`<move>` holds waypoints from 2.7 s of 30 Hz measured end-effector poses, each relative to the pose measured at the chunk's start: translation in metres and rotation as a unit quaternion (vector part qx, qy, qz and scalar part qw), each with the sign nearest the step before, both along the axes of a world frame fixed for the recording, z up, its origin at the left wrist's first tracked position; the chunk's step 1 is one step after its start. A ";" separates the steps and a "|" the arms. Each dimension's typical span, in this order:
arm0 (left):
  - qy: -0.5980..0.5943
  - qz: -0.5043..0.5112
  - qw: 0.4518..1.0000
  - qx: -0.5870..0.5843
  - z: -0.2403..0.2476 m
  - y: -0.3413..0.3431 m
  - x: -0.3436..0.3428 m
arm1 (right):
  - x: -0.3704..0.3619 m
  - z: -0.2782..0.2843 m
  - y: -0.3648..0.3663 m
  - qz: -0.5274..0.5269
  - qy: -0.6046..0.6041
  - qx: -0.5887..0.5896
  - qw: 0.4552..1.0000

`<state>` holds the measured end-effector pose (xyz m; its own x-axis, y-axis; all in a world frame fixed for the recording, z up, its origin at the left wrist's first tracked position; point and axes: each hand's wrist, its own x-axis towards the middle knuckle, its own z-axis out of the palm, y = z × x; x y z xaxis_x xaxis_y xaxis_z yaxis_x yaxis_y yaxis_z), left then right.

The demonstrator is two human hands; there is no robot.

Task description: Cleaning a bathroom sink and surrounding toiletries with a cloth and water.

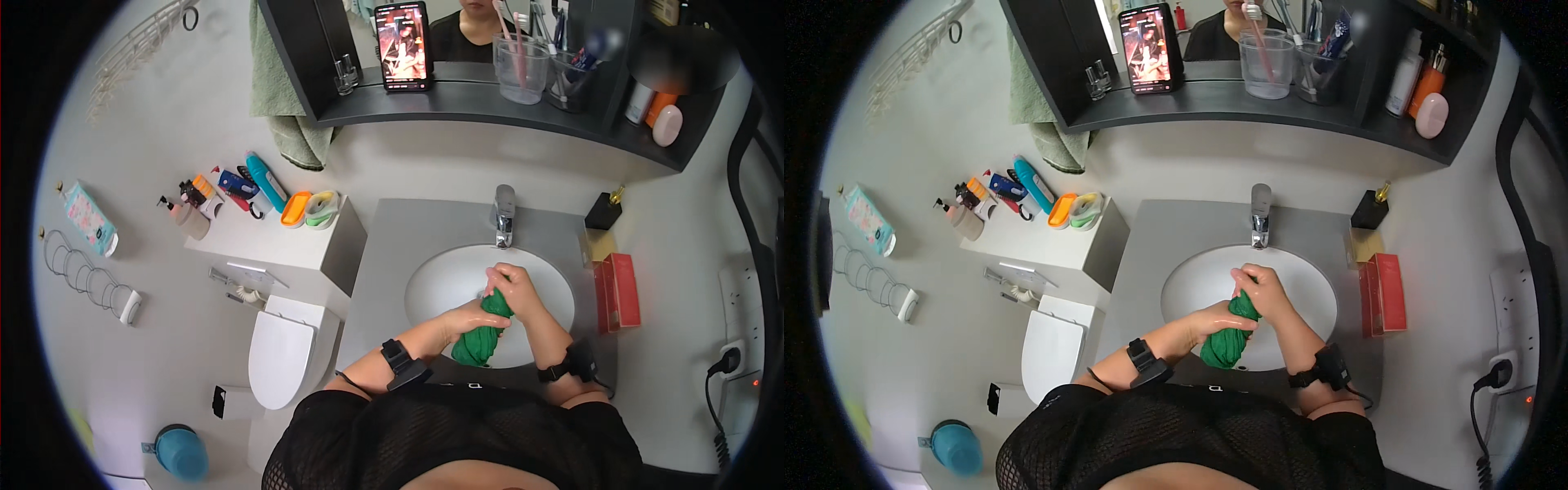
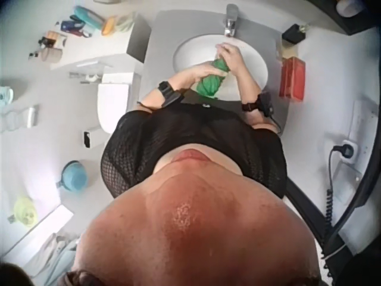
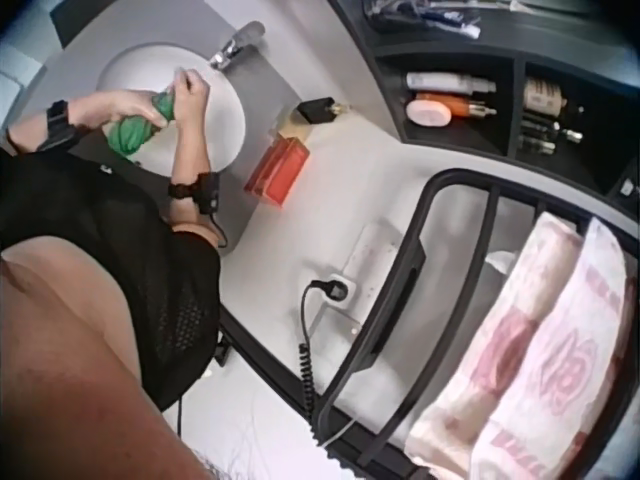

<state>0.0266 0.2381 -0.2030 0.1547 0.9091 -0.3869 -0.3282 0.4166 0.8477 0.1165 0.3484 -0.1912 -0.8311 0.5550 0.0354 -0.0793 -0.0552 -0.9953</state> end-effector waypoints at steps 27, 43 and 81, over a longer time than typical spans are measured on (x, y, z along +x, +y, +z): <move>-0.233 0.407 0.874 0.129 -0.022 0.034 -0.027 | -0.007 -0.071 -0.027 -0.186 0.129 -0.142 0.964; 0.446 -0.020 0.687 0.573 0.008 0.015 0.015 | 0.022 -0.105 0.007 0.202 0.076 -0.142 0.966; 0.349 0.485 0.783 0.170 0.056 -0.136 -0.076 | -0.016 -0.001 -0.062 0.024 0.098 -0.139 0.985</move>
